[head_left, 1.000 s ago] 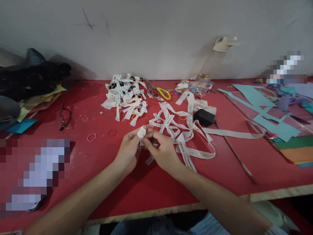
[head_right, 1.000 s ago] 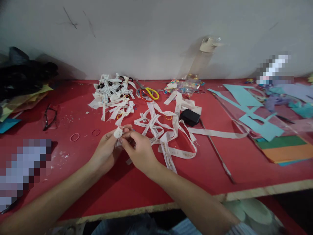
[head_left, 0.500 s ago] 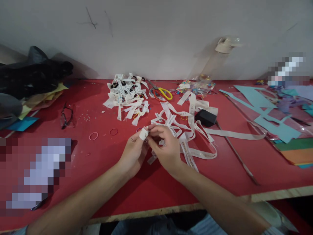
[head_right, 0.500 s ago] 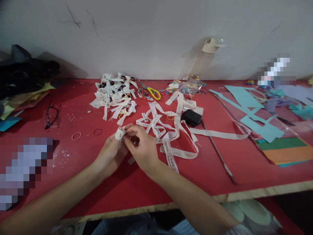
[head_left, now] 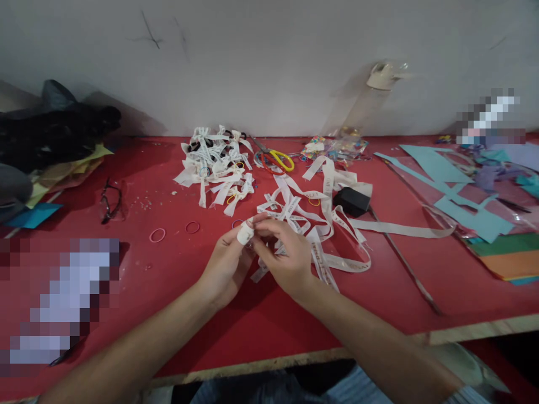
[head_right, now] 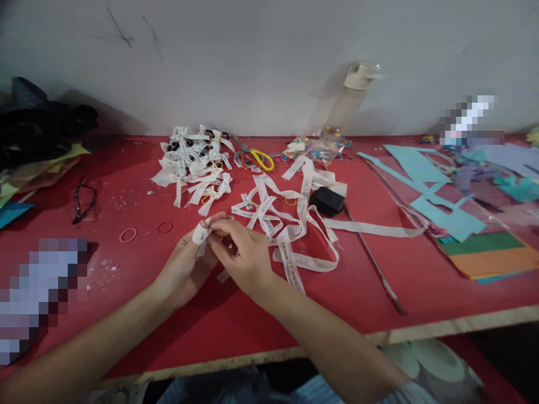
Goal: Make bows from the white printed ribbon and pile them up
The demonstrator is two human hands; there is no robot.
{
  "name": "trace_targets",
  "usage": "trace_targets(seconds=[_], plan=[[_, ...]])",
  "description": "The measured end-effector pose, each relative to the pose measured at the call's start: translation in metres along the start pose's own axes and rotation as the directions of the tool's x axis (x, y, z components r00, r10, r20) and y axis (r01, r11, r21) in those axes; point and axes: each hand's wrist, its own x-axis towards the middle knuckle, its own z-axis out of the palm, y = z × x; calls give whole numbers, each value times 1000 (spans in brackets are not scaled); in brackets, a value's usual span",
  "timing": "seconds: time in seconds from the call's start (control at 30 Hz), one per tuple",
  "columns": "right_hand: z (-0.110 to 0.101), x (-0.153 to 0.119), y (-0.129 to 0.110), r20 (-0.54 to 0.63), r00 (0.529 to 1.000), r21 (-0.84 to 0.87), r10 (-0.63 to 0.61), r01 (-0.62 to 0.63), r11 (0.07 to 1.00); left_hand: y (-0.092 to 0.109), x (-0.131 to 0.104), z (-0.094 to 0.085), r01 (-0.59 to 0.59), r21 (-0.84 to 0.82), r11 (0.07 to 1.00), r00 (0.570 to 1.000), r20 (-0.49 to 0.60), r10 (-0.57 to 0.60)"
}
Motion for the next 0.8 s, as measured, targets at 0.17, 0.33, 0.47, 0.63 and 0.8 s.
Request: trace_targets(seconds=[0.17,0.33,0.47,0.63,0.8], plan=[[-1,4,1,18,998,-14,-52,53,999,-1,0,1,70,-81,994,997,-32,-73],[-2,5,0,68,998,90,-11,5,996,1,2,1,101,-67,993,994,-29,-103],[-2,3,-3,73,995,175,61,-73,982,5,3,1,65,-56,996,997,-30,-66],[-3,5,-4,119,968,342,219,-247,907,8,5,-4,-70,68,995,995,-61,74],[-6,13,3,286,893,601,348,-450,661,19,9,-10,-293,289,911,953,18,301]])
